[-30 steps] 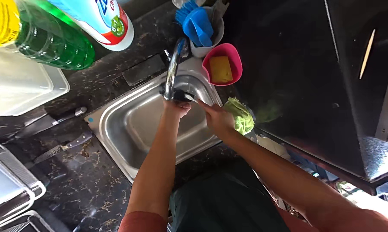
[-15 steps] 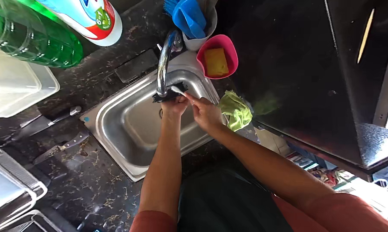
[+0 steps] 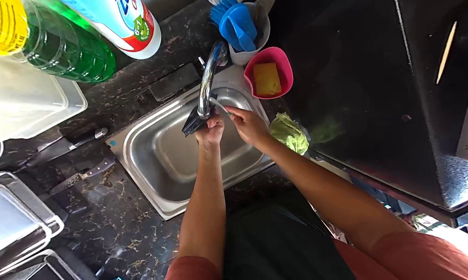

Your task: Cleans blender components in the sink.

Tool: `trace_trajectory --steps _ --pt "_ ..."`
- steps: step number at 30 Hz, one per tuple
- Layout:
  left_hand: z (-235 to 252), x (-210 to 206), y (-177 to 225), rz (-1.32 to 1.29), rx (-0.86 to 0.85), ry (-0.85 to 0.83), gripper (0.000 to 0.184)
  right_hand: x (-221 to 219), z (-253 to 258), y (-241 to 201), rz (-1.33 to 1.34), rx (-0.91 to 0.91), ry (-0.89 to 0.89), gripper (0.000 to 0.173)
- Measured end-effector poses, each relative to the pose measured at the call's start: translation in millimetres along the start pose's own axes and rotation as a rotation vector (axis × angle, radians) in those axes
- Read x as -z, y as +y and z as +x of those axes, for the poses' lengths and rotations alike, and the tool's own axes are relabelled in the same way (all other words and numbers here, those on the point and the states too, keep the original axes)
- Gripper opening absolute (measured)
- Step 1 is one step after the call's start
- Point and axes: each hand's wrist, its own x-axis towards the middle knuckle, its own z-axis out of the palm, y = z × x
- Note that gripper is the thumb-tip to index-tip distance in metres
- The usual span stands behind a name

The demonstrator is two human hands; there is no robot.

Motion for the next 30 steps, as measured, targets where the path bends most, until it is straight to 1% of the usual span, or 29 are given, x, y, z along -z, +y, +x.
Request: trace_trajectory --steps 2,5,6,9,11,14,15,19,21,22,24,25,26,27,28,29,30 --pt "-0.4 5.1 -0.4 -0.02 0.011 -0.035 0.04 -0.2 8.2 2.3 0.039 0.004 -0.013 0.042" --pt "-0.8 15.5 9.4 -0.076 0.043 -0.111 0.04 -5.6 -14.9 -14.0 0.039 -0.005 -0.031 0.041" --pt "-4.6 17.9 10.4 -0.075 0.059 -0.141 0.041 -10.1 -17.7 -12.5 0.028 -0.018 -0.032 0.041" --pt "-9.9 19.5 6.1 -0.028 0.051 -0.177 0.043 -19.8 10.5 1.0 0.022 -0.084 -0.007 0.042" --pt "-15.3 23.2 4.8 -0.008 0.067 -0.182 0.046 -22.8 14.5 1.3 0.056 -0.122 0.012 0.042" --pt "-16.7 27.2 11.7 -0.029 0.076 -0.197 0.046 -23.4 -20.1 -16.3 0.094 -0.097 0.01 0.042" --pt "-16.7 29.3 13.5 -0.038 0.086 -0.197 0.045 -24.6 -23.9 -18.0 0.086 -0.094 0.013 0.041" --pt "-24.3 34.7 5.4 0.072 0.138 -0.247 0.05 -26.1 18.3 1.3 0.06 -0.089 -0.027 0.043" --pt "-25.6 39.1 5.7 0.178 0.176 -0.276 0.053 -30.8 11.8 4.8 0.135 -0.066 -0.04 0.041" --pt "-28.0 41.3 7.9 0.232 0.183 -0.236 0.055 -30.7 -0.2 6.0 0.194 -0.098 -0.048 0.041" --pt "-41.3 40.3 11.0 0.427 0.141 -0.004 0.055 -27.3 -26.3 12.1 0.308 -0.227 -0.042 0.04" --pt "-43.9 37.2 13.3 0.507 0.132 0.078 0.05 -25.3 -29.9 18.2 0.351 -0.282 -0.039 0.039" --pt "-47.0 35.6 15.5 0.577 0.134 0.109 0.046 -22.9 -32.9 25.0 0.373 -0.323 -0.044 0.039" --pt "-48.7 36.6 17.9 0.617 0.145 0.105 0.048 -20.9 -36.9 31.7 0.383 -0.35 -0.042 0.039" --pt "-46.9 38.3 21.9 0.646 0.165 0.092 0.06 -17.8 -40.5 36.8 0.388 -0.366 -0.038 0.039" --pt "-42.9 38.1 26.0 0.672 0.179 0.091 0.076 -14.7 -44.1 40.5 0.401 -0.376 -0.032 0.039" --pt "-38.8 34.1 29.3 0.722 0.176 0.095 0.083 -11.6 -47.1 42.7 0.415 -0.391 -0.029 0.04"
